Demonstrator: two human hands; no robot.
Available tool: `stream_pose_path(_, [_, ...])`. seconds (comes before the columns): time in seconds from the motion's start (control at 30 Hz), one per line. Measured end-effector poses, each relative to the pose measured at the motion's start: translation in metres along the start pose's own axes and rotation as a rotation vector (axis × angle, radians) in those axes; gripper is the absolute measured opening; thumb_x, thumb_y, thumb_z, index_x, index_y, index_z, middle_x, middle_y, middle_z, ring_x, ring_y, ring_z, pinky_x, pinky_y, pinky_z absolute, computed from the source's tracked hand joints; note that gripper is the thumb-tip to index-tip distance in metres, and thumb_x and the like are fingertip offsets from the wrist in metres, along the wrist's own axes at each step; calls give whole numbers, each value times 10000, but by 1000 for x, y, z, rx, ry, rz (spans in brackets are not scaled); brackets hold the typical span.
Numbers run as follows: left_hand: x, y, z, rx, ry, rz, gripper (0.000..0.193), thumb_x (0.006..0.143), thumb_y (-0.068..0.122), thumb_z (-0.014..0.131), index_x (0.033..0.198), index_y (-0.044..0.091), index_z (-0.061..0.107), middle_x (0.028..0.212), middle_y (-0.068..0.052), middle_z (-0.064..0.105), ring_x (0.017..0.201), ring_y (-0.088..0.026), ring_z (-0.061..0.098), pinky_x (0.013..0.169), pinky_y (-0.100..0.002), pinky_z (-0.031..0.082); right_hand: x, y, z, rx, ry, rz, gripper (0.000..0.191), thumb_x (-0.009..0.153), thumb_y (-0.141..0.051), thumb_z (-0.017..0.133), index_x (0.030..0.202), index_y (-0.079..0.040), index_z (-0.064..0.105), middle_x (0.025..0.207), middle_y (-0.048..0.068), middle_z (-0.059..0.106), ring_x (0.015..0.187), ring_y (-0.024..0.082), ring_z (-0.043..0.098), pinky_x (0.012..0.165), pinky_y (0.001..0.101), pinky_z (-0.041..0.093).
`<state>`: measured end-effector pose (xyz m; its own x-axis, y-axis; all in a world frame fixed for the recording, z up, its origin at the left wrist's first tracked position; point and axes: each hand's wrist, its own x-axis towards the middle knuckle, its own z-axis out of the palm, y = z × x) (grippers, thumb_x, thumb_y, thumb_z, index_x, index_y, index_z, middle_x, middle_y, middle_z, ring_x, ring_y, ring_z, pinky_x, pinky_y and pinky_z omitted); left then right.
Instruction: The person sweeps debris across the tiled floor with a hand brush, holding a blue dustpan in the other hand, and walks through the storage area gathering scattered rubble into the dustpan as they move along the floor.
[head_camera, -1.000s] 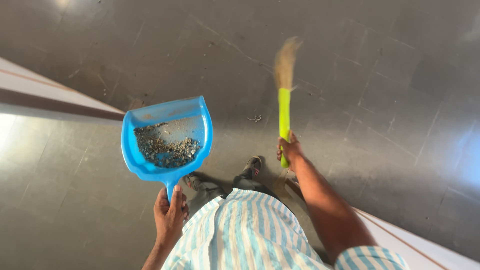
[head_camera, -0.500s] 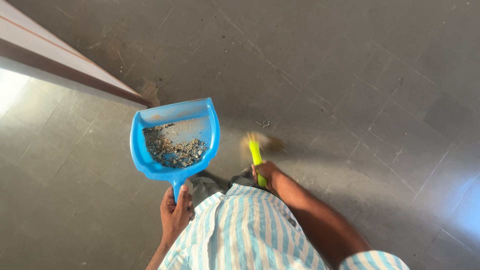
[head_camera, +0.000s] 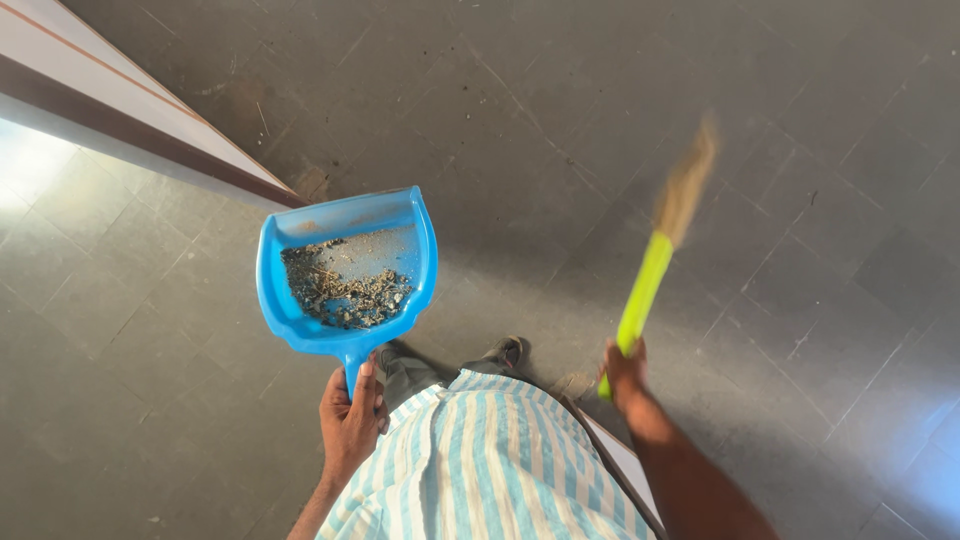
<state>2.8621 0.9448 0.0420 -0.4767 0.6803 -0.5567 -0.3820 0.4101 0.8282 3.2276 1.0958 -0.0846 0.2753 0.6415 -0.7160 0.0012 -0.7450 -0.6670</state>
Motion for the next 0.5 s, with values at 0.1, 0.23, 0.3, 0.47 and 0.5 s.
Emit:
stream_pose_path(0.1, [2,5,8,-20,-19,-2,301,1009,355,590,974,57,559,663,-14,497,437,-82,463,360,-271,382,-11,23,-18,-40,99,-26,265,931,-101,624,1087,-53,415,694,88,511,483,227,517,405,394,449])
stream_pose_path(0.23, [7,3,24,-6,-44,0,317,1013,354,594,940,54,522,668,-13,497,453,-77,471,372,-265,395,3,29,-15,201,-15,229,188,937,-109,645,905,4,497,654,102,544,486,219,542,426,373,452])
stream_pose_path(0.3, [11,-2,32,20,-55,-16,287,993,354,589,966,71,547,652,-10,492,442,-74,467,368,-265,392,20,20,-11,198,-57,336,189,938,-135,657,872,-26,517,653,91,539,491,212,531,434,373,433])
stream_pose_path(0.47, [23,-1,44,71,-132,-63,322,1010,345,613,953,39,532,649,-10,493,452,-75,470,377,-262,374,61,-29,-15,45,-330,275,113,961,-139,579,959,-45,517,657,66,516,466,168,503,410,325,443])
stream_pose_path(0.5, [27,1,46,80,-139,-80,314,1003,345,616,963,43,540,646,-7,487,450,-74,465,378,-260,369,64,-40,-16,74,-244,207,111,968,-118,584,1023,-78,497,676,49,515,478,149,487,418,307,428])
